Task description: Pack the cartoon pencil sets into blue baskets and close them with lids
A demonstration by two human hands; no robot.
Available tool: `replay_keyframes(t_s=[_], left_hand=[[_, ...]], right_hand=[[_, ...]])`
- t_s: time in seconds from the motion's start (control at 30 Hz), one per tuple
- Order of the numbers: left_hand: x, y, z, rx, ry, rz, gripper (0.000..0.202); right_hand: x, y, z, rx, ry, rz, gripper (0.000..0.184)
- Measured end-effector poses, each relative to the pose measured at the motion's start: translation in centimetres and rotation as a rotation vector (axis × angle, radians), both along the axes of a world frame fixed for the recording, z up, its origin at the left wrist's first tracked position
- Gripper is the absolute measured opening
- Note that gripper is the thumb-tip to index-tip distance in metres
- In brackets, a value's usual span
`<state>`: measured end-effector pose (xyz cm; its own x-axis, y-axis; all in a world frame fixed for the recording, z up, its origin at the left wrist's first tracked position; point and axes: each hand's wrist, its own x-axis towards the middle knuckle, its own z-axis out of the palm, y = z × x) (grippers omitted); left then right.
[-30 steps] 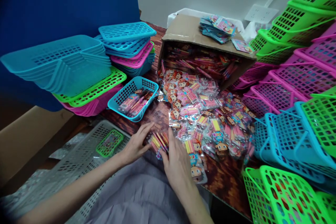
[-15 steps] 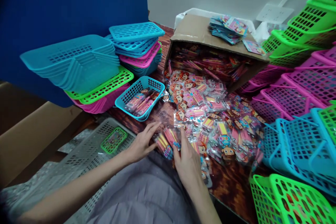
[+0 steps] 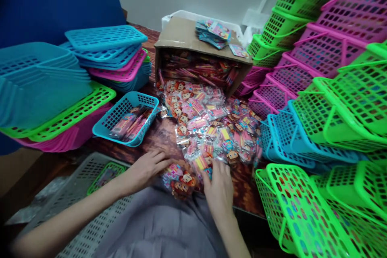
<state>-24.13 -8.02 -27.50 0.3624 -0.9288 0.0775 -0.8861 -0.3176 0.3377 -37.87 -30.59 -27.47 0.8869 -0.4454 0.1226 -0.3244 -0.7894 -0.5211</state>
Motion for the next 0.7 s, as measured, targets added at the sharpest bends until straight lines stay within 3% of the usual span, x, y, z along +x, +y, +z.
replay_keyframes(t_s=[0.07,0.13,0.33,0.4,0.5,0.57,0.63,0.7], left_hand=[[-0.2,0.1,-0.4,-0.028,0.005,0.005,0.039],[-0.4,0.2,-0.7,-0.053,0.011,0.006,0.037],[-0.6,0.8,-1.0,-0.057,0.035,0.019,0.036],[-0.6,0.8,-1.0,-0.058,0.037,0.026,0.036],[-0.6,0.8,-1.1,-0.057,0.035,0.032,0.038],[-0.6,0.9,-1.3,-0.058,0.035,0.032,0.040],[-0.5,1.2,-1.6,-0.074,0.037,0.029,0.041],[-0.4,1.5,-1.9,-0.099,0.045,0.023,0.041]], right_hand=[[-0.2,-0.6,-1.0,-0.087,0.003,-0.031,0.045],[0.0,-1.0,-1.7,-0.015,0.001,-0.043,0.047],[0.0,-2.9,-1.4,0.549,-0.101,-0.181,0.033],[-0.2,-2.6,-1.5,0.515,-0.160,-0.226,0.031],[-0.6,-1.4,-1.9,0.304,-0.159,-0.238,0.023],[-1.1,-1.0,-1.9,0.291,-0.117,-0.228,0.022],[-1.6,-1.3,-1.4,0.423,-0.112,-0.257,0.026],[-2.1,-2.2,-0.4,0.667,-0.163,-0.303,0.037]])
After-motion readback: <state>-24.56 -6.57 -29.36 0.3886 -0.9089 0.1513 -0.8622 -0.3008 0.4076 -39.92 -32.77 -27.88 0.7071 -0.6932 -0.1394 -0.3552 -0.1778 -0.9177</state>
